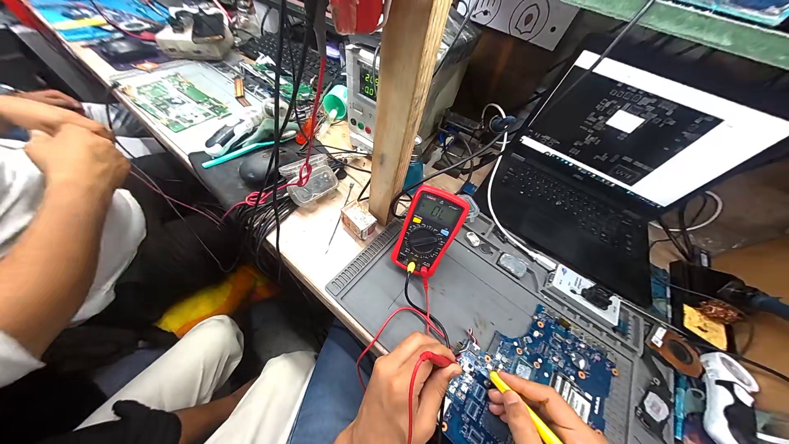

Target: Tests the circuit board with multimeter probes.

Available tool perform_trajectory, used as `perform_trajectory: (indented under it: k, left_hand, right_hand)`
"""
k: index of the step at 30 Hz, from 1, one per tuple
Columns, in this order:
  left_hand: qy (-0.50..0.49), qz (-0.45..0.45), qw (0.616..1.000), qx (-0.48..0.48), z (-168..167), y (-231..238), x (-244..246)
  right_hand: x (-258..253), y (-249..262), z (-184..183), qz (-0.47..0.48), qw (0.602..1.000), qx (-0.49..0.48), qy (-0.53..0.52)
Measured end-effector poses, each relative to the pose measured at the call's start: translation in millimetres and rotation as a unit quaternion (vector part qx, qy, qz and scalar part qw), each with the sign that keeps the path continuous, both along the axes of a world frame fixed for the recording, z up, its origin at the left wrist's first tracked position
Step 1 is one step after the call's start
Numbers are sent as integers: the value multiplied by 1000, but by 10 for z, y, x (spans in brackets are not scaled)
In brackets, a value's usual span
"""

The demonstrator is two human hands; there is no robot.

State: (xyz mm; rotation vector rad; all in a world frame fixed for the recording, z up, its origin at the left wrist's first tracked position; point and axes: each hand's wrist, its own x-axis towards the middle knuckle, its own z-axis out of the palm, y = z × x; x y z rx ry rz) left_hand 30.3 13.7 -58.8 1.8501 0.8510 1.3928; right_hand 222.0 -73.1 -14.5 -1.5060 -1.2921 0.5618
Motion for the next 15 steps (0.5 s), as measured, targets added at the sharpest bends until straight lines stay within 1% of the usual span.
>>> perform_trajectory:
  k: [5, 9, 13, 15]
  left_hand:
    - [-2, 2, 1000, 1, -2, -3, 9]
    - [1, 4, 1000, -4, 18, -16, 10]
    - [6, 8, 1000, -1, 25, -13, -1]
    - [8, 10, 1000, 2, 13, -13, -1]
  right_hand:
    - [0, 2, 10, -3, 1000, -12, -8]
    - [-2, -10, 28, -8, 1000, -3, -3]
    - [40, -35, 66, -27, 994, 88, 56]
    - [94, -70, 90, -46, 990, 113, 77]
